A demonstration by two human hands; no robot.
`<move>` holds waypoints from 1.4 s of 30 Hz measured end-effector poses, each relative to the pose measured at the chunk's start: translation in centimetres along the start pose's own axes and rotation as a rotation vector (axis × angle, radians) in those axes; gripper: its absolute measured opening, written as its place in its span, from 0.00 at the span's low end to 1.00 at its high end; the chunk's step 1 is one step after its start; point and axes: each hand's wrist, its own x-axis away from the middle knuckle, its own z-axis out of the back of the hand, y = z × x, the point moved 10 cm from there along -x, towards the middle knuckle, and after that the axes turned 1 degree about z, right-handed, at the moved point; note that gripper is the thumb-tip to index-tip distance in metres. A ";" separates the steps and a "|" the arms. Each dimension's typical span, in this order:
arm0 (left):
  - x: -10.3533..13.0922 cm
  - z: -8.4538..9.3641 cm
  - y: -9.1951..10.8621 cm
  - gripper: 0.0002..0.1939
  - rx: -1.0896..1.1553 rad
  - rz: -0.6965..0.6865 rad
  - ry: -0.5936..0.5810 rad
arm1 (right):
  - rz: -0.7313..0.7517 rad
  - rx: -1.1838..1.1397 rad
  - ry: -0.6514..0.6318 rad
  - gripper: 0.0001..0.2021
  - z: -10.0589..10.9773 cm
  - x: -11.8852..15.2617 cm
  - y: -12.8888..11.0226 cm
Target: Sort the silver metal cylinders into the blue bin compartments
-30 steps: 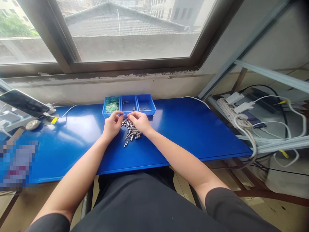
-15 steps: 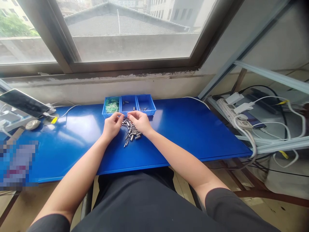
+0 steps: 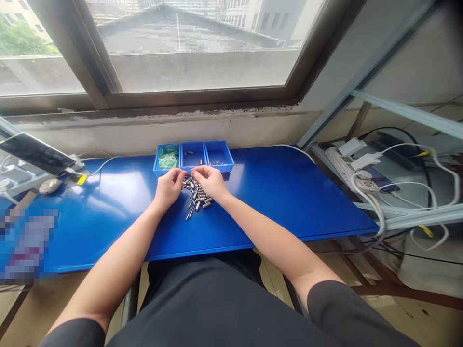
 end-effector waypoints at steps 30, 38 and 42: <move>0.1 -0.4 0.2 0.12 0.084 0.027 -0.021 | 0.141 0.191 -0.025 0.08 -0.2 0.9 -2.6; 0.1 -0.3 1.1 0.17 0.008 -0.020 -0.032 | 0.185 0.238 -0.048 0.08 -0.6 1.0 -3.1; 0.1 -0.3 0.8 0.17 0.069 -0.015 -0.022 | 0.230 0.286 -0.045 0.08 -0.6 1.1 -3.6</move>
